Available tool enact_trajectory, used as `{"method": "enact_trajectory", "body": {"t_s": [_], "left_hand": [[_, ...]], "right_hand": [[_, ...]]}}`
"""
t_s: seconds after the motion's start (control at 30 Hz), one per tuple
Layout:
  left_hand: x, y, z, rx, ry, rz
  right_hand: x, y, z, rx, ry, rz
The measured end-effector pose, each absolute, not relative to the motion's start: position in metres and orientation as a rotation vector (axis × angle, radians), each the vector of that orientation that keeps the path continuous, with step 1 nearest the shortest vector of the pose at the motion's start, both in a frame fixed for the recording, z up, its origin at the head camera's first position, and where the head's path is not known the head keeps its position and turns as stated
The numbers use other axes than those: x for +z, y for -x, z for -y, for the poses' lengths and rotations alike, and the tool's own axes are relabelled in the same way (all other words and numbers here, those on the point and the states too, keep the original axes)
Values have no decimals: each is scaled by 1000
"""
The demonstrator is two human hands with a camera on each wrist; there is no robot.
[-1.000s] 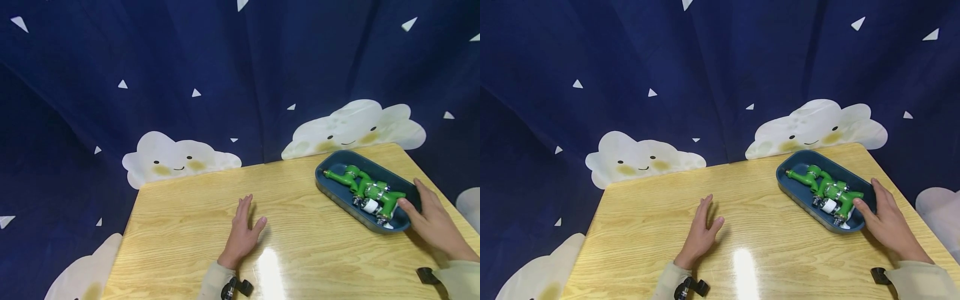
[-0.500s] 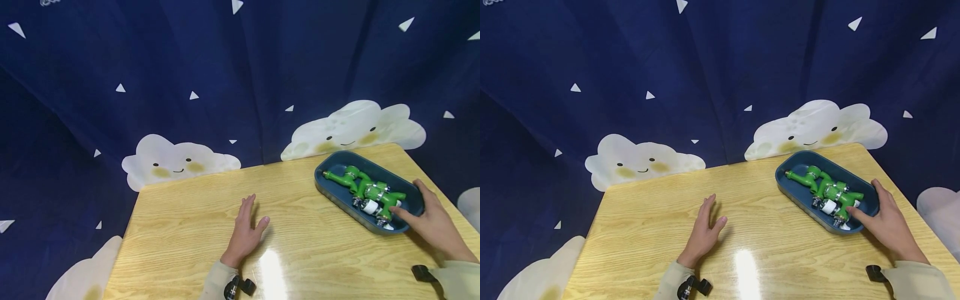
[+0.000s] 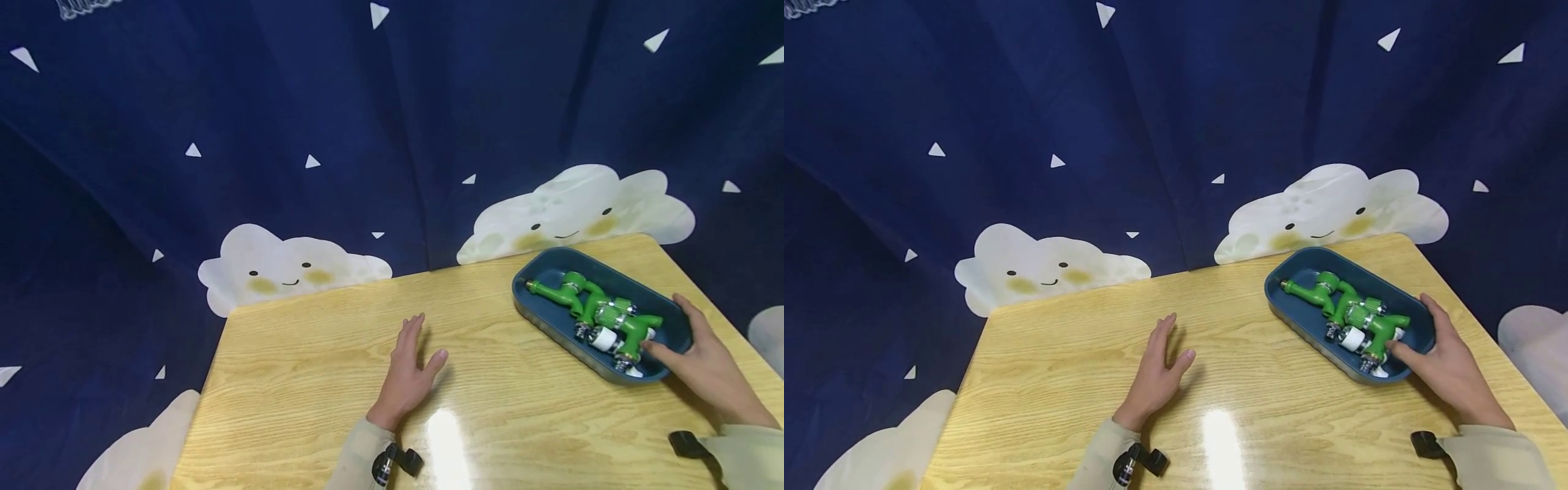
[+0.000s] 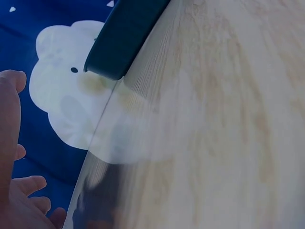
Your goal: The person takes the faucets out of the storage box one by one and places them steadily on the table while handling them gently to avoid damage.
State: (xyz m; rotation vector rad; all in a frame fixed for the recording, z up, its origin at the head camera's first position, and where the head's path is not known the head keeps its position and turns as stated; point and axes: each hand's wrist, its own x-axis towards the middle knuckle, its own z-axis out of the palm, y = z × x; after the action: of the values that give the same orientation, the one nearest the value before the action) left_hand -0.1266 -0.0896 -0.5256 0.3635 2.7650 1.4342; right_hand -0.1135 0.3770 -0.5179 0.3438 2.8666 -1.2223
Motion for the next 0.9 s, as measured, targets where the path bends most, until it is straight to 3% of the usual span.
{"method": "enact_trajectory", "body": {"t_s": [0.9], "left_hand": [[-526,150,51,1412,-425,-2734]], "right_hand": [[-526,114,-386,-1405,-209,-2809]]}}
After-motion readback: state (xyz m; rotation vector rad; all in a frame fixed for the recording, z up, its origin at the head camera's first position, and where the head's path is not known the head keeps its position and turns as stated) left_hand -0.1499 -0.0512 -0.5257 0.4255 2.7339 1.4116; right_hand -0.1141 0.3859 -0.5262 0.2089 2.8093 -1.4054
